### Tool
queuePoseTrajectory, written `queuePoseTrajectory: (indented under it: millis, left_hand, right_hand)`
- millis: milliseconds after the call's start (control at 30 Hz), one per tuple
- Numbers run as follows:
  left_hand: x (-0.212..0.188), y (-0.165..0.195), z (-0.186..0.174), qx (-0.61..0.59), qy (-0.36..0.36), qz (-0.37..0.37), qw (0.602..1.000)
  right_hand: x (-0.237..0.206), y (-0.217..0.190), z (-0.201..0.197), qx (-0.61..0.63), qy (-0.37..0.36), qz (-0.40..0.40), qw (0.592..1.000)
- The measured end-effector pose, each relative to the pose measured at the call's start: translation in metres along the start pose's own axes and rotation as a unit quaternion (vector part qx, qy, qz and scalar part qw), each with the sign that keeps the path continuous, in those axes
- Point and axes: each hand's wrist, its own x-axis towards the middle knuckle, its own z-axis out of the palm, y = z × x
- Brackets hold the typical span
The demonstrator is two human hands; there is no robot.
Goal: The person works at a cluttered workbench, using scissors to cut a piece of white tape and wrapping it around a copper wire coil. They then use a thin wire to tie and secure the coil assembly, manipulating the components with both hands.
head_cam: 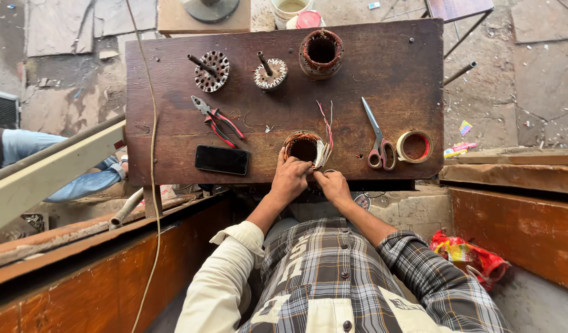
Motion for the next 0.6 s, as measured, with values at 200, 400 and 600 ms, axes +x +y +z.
queuePoseTrajectory:
  millis: [200,400,600]
  left_hand:
    - [-0.001,-0.005,0.006,0.013,0.03,0.017,0.999]
    - [-0.001,-0.006,0.007,-0.001,0.032,0.027,0.999]
    - [-0.003,-0.005,-0.004,-0.002,-0.01,0.042,0.999]
  right_hand:
    - [-0.001,-0.003,-0.003,-0.02,-0.008,-0.004,1.0]
    - [0.004,-0.002,-0.012,-0.143,-0.01,-0.004,0.99]
    - [0.003,-0.005,-0.019,-0.173,-0.026,0.017,0.984]
